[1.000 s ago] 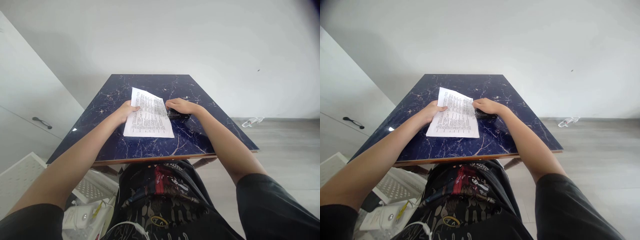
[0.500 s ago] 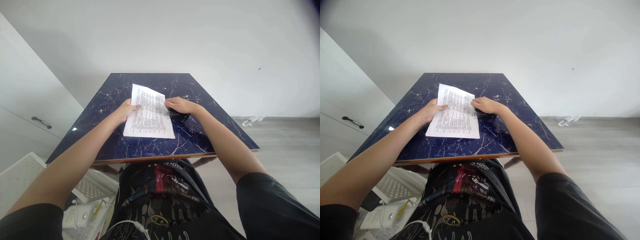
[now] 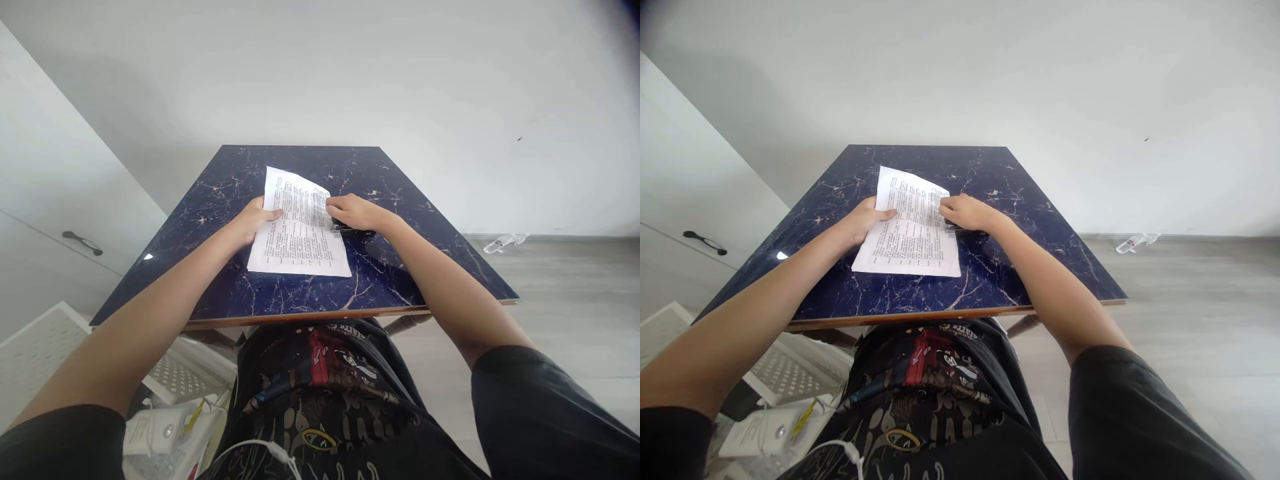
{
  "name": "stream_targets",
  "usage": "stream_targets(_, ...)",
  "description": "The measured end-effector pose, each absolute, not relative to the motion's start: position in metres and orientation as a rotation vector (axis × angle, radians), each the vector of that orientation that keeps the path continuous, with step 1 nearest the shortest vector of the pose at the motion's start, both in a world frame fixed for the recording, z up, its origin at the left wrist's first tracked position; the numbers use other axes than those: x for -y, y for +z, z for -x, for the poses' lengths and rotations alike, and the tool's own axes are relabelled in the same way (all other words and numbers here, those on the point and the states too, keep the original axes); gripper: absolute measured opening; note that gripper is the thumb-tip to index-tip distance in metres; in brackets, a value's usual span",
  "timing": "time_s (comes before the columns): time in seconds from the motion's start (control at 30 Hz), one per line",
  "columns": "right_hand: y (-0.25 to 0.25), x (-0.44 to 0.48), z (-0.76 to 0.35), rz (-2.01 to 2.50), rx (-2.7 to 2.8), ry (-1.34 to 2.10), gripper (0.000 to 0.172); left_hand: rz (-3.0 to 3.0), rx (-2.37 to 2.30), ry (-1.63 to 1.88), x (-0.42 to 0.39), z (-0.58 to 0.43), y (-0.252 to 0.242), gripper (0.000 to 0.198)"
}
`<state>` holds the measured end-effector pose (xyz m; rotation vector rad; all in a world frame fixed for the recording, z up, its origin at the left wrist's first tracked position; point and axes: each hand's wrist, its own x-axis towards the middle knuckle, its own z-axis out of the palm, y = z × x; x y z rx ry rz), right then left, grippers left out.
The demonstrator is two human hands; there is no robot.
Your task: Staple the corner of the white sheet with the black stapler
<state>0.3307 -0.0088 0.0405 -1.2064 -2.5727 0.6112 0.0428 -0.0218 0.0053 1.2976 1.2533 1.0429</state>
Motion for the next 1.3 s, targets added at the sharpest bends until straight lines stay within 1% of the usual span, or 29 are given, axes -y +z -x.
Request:
stream_targets(0.33, 0.041, 0.013, -0.317, 1.250, 2.526, 0.481, 0.035, -1.281, -1.206, 1.042, 0.022, -0.043, 0.003, 0.031)
stream_targets(0.6, 0.036, 0.009, -0.312, 1.199, 2.521, 0.475, 0.034, -1.291, -1.184, 1.030, 0.021, -0.042, 0.001, 0.031)
stream_targets(0.87, 0.038, 0.011, -0.308, 1.258, 2.614, 0.332, 0.033, -1.278, -1.190, 1.023, 0.025, -0.044, 0.005, 0.030)
stream_targets(0.93, 0.039, 0.013, -0.306, 1.292, 2.644, 0.282, 0.034, -1.273, -1.187, 1.026, 0.025, -0.044, 0.005, 0.029)
stream_targets(1.1, 0.030, 0.014, -0.296, 1.405, 2.717, 0.096, 0.043, -1.288, -1.195, 1.042, 0.020, -0.044, -0.001, 0.029)
stream_targets(1.2, 0.024, 0.014, -0.287, 1.449, 2.764, -0.032, 0.040, -1.333, -1.201, 1.044, 0.017, -0.043, -0.003, 0.032)
stream_targets(1.3, 0.028, 0.015, -0.288, 1.409, 2.773, 0.037, 0.042, -1.360, -1.209, 1.016, 0.016, -0.043, -0.004, 0.033)
